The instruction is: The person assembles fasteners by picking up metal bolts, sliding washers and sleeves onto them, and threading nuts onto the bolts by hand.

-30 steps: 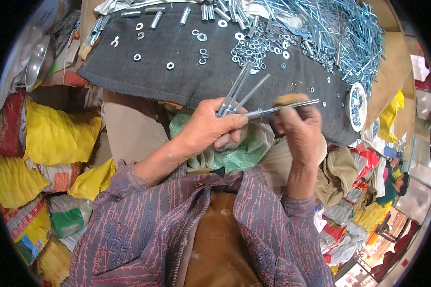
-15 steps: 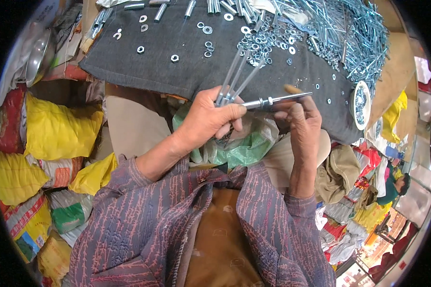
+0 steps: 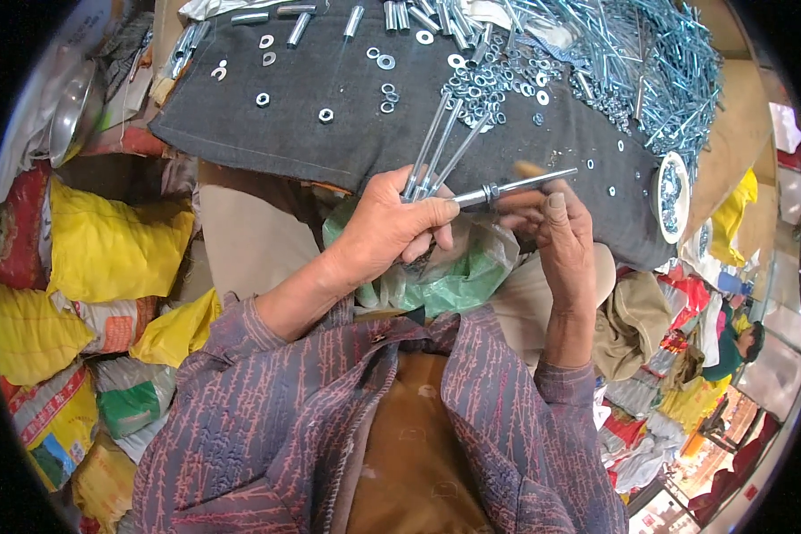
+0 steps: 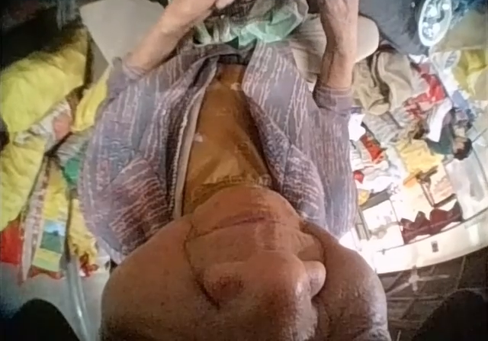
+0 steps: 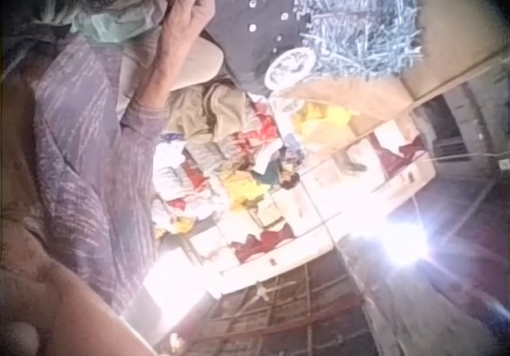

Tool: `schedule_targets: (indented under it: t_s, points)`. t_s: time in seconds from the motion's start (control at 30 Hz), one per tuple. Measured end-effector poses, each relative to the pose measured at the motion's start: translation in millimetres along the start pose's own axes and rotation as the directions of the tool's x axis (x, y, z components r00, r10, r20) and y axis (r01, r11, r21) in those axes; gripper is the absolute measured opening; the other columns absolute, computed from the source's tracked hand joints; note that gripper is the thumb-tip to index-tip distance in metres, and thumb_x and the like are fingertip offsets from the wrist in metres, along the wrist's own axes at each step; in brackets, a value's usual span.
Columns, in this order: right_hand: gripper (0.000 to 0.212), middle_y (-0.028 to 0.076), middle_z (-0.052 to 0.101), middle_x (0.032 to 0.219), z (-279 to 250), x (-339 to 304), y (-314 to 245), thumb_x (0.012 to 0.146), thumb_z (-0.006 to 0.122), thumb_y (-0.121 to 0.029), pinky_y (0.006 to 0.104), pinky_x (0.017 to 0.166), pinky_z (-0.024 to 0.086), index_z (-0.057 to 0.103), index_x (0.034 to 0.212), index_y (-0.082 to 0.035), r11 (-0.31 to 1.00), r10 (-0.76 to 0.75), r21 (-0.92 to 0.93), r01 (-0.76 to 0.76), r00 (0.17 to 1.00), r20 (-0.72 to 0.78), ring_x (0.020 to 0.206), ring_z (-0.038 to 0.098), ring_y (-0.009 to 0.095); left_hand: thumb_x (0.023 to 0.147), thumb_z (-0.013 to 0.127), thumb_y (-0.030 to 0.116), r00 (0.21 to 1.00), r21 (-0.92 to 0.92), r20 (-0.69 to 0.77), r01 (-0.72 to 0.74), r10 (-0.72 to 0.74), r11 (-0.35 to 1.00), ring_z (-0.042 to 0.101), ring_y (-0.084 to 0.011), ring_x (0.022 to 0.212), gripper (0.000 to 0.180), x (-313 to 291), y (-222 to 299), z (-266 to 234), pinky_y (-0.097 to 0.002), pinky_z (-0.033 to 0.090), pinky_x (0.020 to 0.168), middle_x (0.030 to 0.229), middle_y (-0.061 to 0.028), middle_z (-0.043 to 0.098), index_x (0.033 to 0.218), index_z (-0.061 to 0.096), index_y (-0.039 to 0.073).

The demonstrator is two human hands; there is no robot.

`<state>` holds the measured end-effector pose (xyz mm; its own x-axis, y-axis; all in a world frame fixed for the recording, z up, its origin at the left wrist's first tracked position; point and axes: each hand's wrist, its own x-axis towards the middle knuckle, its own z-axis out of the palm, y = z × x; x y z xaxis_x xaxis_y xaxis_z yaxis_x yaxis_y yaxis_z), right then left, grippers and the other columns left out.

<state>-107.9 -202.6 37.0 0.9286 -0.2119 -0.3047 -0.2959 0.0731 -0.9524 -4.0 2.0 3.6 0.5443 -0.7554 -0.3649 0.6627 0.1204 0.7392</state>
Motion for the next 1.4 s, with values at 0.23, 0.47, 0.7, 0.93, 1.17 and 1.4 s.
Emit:
schedule_targets:
  t_s: [0.23,0.47,0.7,0.93,1.17,1.4]
  points:
    - [0.05,0.017,0.067,0.101,-5,-4,-6,0.098,0.047,-0.036,0.0299,0.079,0.052,0.051,0.124,0.008,0.998,0.001,0.056,-0.002,1.0,0.008,0.088,0.066,0.021,0.086,0.062,0.008,0.998,-0.064,0.057,0.013,-0.01,0.998,0.042,-0.0046,0.039,0.01,0,-1,1,-0.0203,0.028,0.035,0.064,-0.0082,0.062,0.089,0.056,0.0]
    - [0.029,0.005,0.067,0.087,3,-4,2,0.084,0.069,-0.021,0.0226,0.061,0.046,0.066,0.104,0.001,0.999,0.029,-0.045,-0.029,0.999,-0.013,0.069,0.057,0.008,0.087,0.061,0.007,0.996,-0.131,0.077,0.051,-0.041,0.99,0.042,-0.0041,0.039,0.008,-2,3,4,-0.0191,0.027,0.035,0.063,-0.0073,0.061,0.087,0.057,0.0]
    - [0.023,0.001,0.057,0.072,37,1,15,0.089,0.066,-0.024,0.0185,0.049,0.035,0.062,0.093,-0.002,0.97,0.059,0.243,-0.006,0.975,-0.212,0.058,0.049,0.005,0.084,0.063,0.009,0.881,0.7,0.011,-0.344,0.473,0.626,0.061,-0.0304,0.056,0.013,-4,-15,15,-0.0352,0.045,0.051,0.063,-0.0148,0.059,0.087,0.053,0.0]
    - [0.016,-0.001,0.052,0.068,48,-6,6,0.092,0.06,-0.019,0.0197,0.05,0.037,0.06,0.088,-0.003,0.986,0.063,0.167,-0.011,0.95,-0.306,0.057,0.046,0.005,0.081,0.067,0.009,0.929,0.674,0.086,-0.319,0.359,0.666,0.059,-0.0198,0.057,0.023,-2,-9,0,-0.0321,0.044,0.051,0.068,-0.0126,0.06,0.1,0.057,-0.001]
    - [0.021,0.006,0.061,0.084,37,-16,26,0.081,0.065,-0.006,0.0277,0.075,0.046,0.063,0.101,0.0,0.834,-0.227,-0.518,0.189,0.974,-0.011,0.077,0.059,0.015,0.089,0.057,0.005,1.0,-0.101,-0.011,0.025,-0.026,0.995,0.043,-0.0048,0.044,0.042,-8,27,7,-0.0185,0.031,0.038,0.07,-0.0067,0.059,0.129,0.044,-0.001]
    - [0.034,0.012,0.062,0.093,23,-1,-23,0.08,0.065,-0.009,0.0306,0.073,0.05,0.061,0.114,-0.005,0.74,-0.315,-0.657,0.142,0.937,-0.153,0.085,0.063,0.023,0.098,0.052,0.022,0.975,-0.352,0.213,0.143,-0.069,0.925,0.044,-0.0068,0.052,0.049,-13,20,14,-0.0172,0.029,0.038,0.083,-0.0094,0.057,0.14,0.032,0.005]
